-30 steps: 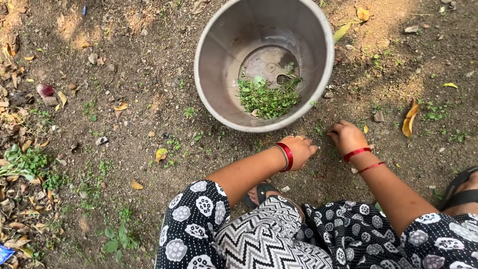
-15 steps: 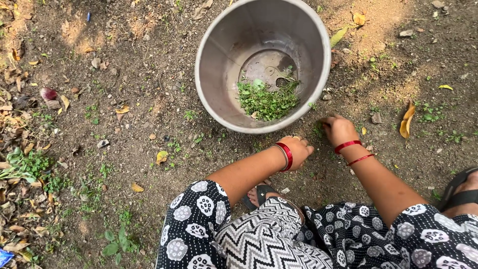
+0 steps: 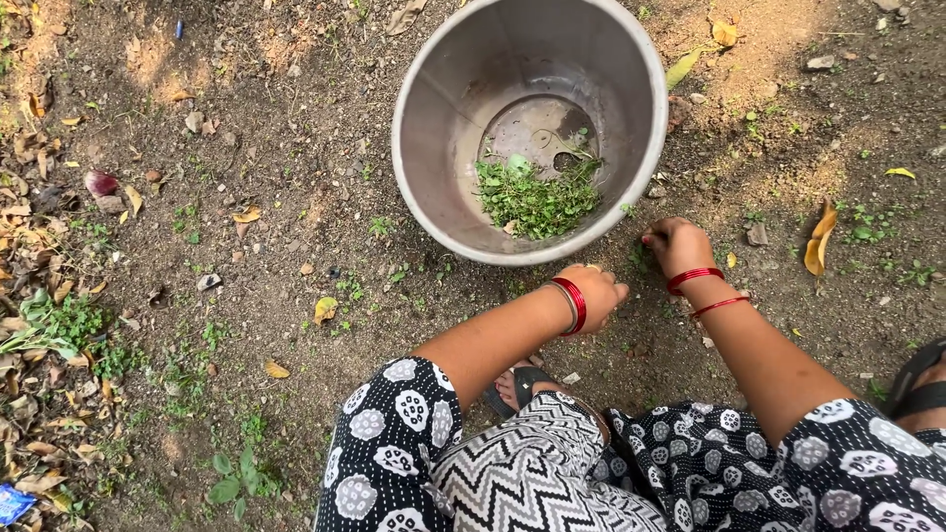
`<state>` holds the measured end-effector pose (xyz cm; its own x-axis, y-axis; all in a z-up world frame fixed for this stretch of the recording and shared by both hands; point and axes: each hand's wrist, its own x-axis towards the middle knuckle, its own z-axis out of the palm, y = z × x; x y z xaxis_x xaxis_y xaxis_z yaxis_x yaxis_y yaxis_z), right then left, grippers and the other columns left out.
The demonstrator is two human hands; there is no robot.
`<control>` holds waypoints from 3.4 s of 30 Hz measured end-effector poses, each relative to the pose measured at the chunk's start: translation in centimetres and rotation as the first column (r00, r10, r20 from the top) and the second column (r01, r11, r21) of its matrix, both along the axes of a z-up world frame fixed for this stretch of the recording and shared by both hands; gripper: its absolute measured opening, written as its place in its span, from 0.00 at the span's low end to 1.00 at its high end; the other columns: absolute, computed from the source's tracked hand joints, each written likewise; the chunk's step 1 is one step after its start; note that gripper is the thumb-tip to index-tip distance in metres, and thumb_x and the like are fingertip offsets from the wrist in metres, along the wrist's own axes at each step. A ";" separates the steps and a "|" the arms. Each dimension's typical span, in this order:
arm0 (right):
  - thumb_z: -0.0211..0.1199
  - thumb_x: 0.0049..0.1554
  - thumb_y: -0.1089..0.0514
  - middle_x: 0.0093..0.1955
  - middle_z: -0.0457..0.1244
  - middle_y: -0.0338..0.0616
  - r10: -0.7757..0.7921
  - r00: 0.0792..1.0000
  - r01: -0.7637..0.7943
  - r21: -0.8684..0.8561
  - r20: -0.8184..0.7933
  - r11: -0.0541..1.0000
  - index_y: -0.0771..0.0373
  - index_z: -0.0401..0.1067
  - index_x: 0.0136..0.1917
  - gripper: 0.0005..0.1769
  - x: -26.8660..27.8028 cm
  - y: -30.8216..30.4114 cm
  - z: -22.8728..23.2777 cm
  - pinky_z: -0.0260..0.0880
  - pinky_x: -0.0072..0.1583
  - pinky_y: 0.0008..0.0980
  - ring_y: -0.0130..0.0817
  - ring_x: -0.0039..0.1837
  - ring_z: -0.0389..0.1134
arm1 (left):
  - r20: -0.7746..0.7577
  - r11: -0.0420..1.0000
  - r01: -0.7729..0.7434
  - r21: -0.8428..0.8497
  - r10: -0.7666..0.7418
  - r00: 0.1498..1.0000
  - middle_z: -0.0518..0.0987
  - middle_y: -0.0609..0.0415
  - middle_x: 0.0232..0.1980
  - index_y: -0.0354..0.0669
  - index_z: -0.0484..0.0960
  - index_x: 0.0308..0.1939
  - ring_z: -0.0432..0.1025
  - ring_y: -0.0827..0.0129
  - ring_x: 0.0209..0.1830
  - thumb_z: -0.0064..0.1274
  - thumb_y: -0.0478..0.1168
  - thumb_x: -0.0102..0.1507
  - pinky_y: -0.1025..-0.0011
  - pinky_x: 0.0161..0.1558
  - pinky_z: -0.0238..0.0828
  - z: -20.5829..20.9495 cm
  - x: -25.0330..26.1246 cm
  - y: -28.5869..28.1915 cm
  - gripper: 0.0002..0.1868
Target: Plucking small weeds and green sprigs from the ground and placing them into a metal bowl.
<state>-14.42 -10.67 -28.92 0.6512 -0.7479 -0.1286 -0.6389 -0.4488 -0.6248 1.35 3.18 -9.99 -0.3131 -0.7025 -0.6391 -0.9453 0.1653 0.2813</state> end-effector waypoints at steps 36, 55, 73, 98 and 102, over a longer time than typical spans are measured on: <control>0.65 0.59 0.54 0.52 0.72 0.50 0.137 0.952 -0.097 0.153 -0.274 0.983 0.55 0.81 0.53 0.10 -0.6 -0.6 3.6 0.74 0.60 0.43 0.47 0.53 0.73 | -0.014 0.995 -0.077 0.060 0.077 0.997 0.68 0.36 0.71 0.38 0.63 0.72 0.64 0.49 0.72 0.55 0.45 0.64 0.57 0.72 0.60 -2.3 1.5 -1.4 0.35; 0.60 0.59 0.60 0.57 0.69 0.48 0.285 0.926 -0.290 0.017 -0.247 0.957 0.54 0.78 0.57 0.14 0.4 0.9 0.3 0.74 0.60 0.39 0.45 0.54 0.73 | -0.013 0.996 -0.083 0.028 0.083 0.996 0.67 0.38 0.72 0.41 0.63 0.73 0.64 0.50 0.72 0.55 0.46 0.64 0.57 0.70 0.62 -2.3 1.1 -1.2 0.35; 0.55 0.46 0.75 0.57 0.70 0.51 0.478 0.849 -0.431 -0.230 0.223 0.872 0.59 0.79 0.56 0.28 11.2 0.1 22.9 0.71 0.61 0.45 0.51 0.57 0.72 | -0.092 0.983 -0.142 -0.118 0.132 0.987 0.55 0.32 0.77 0.42 0.58 0.75 0.55 0.43 0.77 0.55 0.41 0.60 0.53 0.73 0.52 -2.2 0.9 -0.9 0.40; 0.59 0.58 0.66 0.50 0.67 0.47 -0.664 0.735 0.236 0.866 0.138 0.441 0.66 0.65 0.62 0.18 11.4 -1.4 13.0 0.78 0.49 0.42 0.41 0.49 0.71 | -0.116 0.961 -0.247 -0.122 0.234 0.965 0.55 0.28 0.78 0.42 0.50 0.79 0.51 0.43 0.80 0.57 0.46 0.60 0.55 0.78 0.47 -3.4 1.6 0.2 0.47; 0.58 0.56 0.68 0.48 0.67 0.48 -0.655 0.741 0.215 0.870 0.150 0.443 0.65 0.65 0.59 0.17 14.7 -0.8 13.7 0.82 0.48 0.41 0.40 0.47 0.73 | -0.098 0.958 -0.278 -0.066 0.271 0.958 0.51 0.35 0.79 0.44 0.51 0.77 0.49 0.46 0.80 0.60 0.47 0.58 0.54 0.74 0.50 -2.4 2.3 -0.1 0.48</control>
<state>0.29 -11.46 -15.22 0.4036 -0.6791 -0.6132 -0.1720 0.6019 -0.7798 3.65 3.10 -12.38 -0.1532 -0.8157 -0.5578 -0.9296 -0.0725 0.3614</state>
